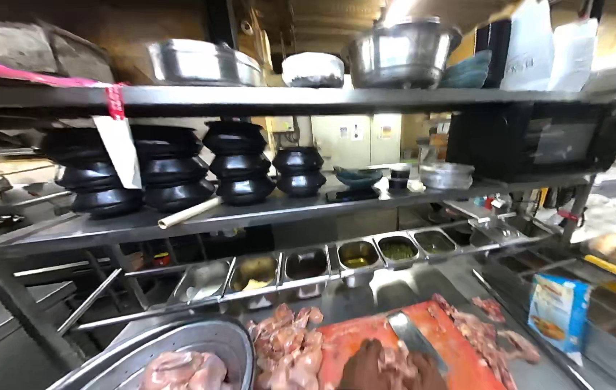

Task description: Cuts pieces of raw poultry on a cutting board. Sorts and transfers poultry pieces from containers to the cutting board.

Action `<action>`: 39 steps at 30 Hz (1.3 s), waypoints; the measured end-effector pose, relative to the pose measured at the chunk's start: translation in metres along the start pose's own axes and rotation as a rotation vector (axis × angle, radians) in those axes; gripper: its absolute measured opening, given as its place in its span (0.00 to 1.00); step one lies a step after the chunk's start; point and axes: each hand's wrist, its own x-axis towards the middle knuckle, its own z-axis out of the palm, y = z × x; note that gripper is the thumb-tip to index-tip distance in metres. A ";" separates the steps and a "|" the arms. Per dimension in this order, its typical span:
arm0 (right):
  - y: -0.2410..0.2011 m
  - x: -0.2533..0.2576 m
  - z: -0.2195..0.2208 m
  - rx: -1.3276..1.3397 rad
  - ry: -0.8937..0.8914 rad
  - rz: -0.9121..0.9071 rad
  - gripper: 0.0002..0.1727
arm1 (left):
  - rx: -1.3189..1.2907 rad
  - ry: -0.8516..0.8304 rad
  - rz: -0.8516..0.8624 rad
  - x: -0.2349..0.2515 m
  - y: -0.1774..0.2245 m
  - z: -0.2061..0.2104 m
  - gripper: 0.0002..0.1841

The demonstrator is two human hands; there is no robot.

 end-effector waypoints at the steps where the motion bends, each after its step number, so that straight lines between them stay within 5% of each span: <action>1: -0.002 0.000 0.000 -0.013 -0.010 -0.004 0.36 | -0.023 -0.034 0.009 0.001 -0.003 -0.007 0.31; 5: -0.013 -0.010 -0.003 0.021 -0.067 0.058 0.38 | -0.187 -0.023 -0.016 -0.001 -0.012 -0.023 0.27; 9: -0.003 -0.009 0.011 0.148 -0.016 0.075 0.21 | -0.416 0.168 -0.055 -0.006 -0.028 -0.028 0.19; 14: -0.022 -0.017 0.020 0.144 -0.030 0.113 0.17 | -0.758 0.270 -0.002 -0.010 -0.045 -0.025 0.13; 16: -0.026 -0.024 0.024 0.203 -0.043 0.020 0.27 | -0.780 0.255 0.010 -0.013 -0.048 -0.024 0.14; 19: -0.034 -0.029 0.032 0.227 -0.141 -0.150 0.59 | -0.819 0.240 0.062 -0.016 -0.047 -0.023 0.15; 21: -0.042 -0.031 0.037 0.077 -0.163 -0.150 0.65 | -0.893 0.244 0.070 -0.019 -0.042 -0.021 0.15; 29: -0.055 -0.028 0.032 -0.241 0.010 -0.210 0.47 | -0.934 0.339 -0.053 -0.047 -0.031 -0.030 0.11; 33: -0.074 -0.023 0.004 -0.323 0.139 -0.389 0.44 | -1.060 0.413 -0.045 -0.075 -0.030 -0.038 0.12; 39: -0.080 -0.007 -0.023 -0.400 0.256 -0.417 0.43 | -1.224 0.428 -0.024 -0.078 -0.017 -0.046 0.11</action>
